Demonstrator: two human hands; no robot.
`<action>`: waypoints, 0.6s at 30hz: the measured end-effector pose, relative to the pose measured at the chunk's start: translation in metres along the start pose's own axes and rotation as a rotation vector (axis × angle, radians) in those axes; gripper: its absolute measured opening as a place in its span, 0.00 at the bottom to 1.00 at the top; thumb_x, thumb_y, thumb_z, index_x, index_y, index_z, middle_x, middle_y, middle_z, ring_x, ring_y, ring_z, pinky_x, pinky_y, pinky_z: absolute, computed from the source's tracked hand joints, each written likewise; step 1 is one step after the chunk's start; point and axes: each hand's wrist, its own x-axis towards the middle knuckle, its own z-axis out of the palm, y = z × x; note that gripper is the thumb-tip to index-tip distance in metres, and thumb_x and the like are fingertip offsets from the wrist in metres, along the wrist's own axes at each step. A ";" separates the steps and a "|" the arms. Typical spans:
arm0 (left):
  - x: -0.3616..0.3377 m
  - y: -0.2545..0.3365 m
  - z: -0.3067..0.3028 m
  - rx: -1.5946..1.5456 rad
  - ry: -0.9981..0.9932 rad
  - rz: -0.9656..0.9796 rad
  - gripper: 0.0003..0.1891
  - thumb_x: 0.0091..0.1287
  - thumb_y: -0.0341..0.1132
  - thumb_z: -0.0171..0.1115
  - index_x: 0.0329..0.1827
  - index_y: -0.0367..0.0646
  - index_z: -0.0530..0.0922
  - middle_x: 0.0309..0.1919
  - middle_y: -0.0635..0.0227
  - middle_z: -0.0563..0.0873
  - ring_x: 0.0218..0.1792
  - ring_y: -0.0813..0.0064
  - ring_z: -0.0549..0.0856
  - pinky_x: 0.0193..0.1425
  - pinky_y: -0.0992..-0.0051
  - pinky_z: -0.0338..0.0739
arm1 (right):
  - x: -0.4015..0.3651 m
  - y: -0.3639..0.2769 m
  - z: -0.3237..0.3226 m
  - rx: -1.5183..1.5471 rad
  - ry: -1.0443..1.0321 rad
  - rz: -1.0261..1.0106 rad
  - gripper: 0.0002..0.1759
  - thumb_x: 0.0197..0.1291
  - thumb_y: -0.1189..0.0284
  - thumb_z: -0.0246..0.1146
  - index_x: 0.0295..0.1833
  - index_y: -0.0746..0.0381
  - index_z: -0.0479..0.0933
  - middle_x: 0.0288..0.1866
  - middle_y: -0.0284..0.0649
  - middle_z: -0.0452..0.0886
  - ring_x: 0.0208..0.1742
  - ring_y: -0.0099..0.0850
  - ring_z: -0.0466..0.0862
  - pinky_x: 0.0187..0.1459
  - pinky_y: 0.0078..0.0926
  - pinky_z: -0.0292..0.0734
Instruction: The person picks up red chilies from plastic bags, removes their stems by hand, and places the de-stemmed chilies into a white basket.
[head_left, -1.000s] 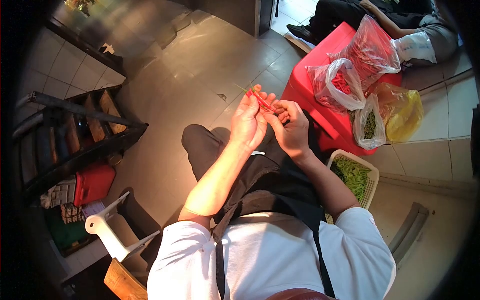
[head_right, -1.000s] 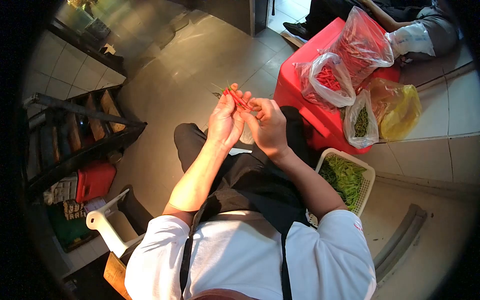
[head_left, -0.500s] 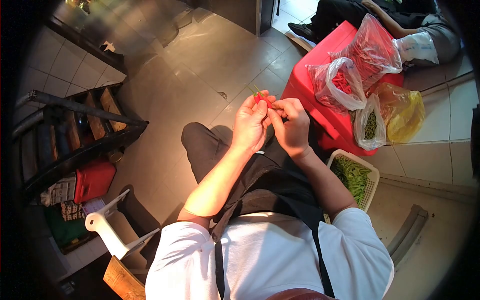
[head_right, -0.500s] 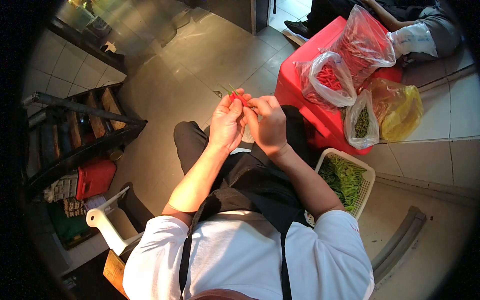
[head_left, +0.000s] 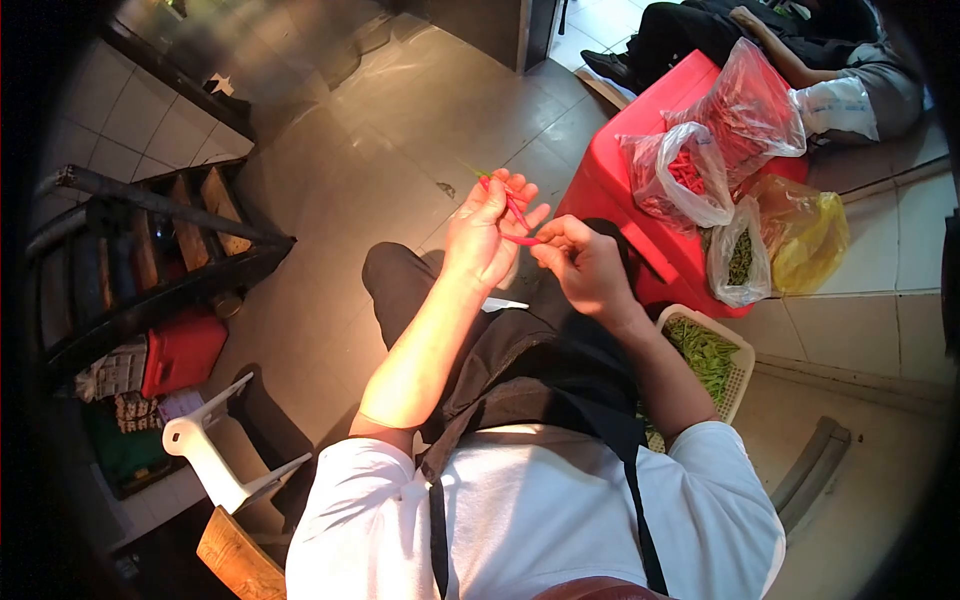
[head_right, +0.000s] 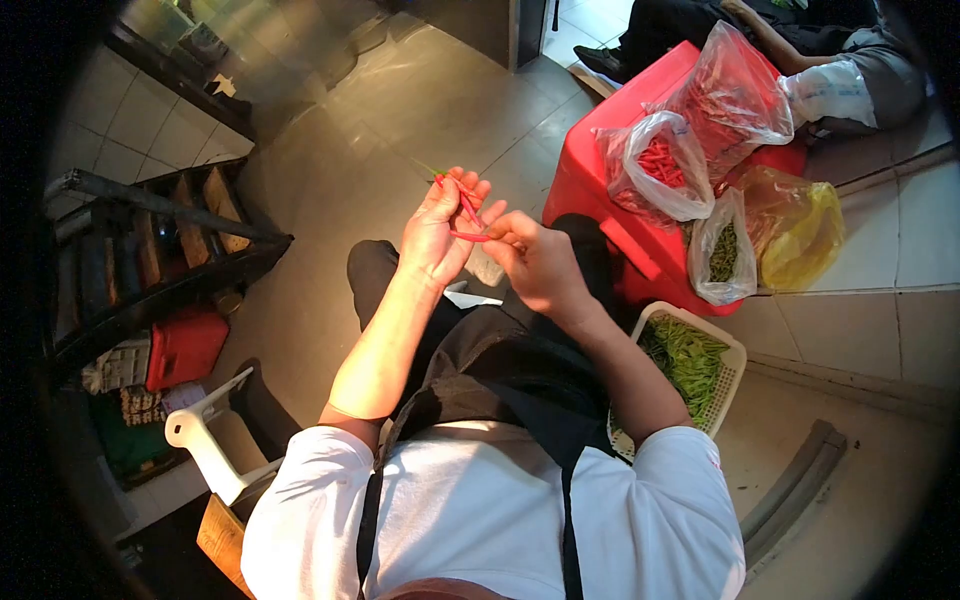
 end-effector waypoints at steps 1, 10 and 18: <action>0.000 -0.003 0.002 0.031 -0.012 0.015 0.12 0.74 0.38 0.57 0.54 0.41 0.75 0.49 0.62 0.82 0.51 0.64 0.83 0.61 0.63 0.79 | 0.000 0.002 0.008 0.041 0.073 -0.018 0.07 0.61 0.76 0.67 0.42 0.66 0.77 0.29 0.44 0.85 0.30 0.24 0.86 0.33 0.23 0.78; -0.012 -0.023 0.003 0.041 -0.104 -0.014 0.13 0.74 0.36 0.58 0.56 0.39 0.75 0.46 0.63 0.84 0.52 0.64 0.84 0.59 0.65 0.80 | 0.007 0.001 0.020 0.058 0.270 -0.039 0.07 0.61 0.75 0.67 0.42 0.64 0.78 0.33 0.48 0.86 0.35 0.35 0.90 0.36 0.27 0.82; -0.017 0.024 0.011 0.649 -0.168 -0.239 0.11 0.75 0.37 0.56 0.52 0.38 0.76 0.41 0.67 0.84 0.40 0.75 0.86 0.48 0.73 0.82 | 0.012 -0.018 -0.041 -0.419 -0.036 -0.436 0.07 0.57 0.75 0.67 0.42 0.64 0.81 0.36 0.46 0.82 0.38 0.44 0.84 0.40 0.35 0.79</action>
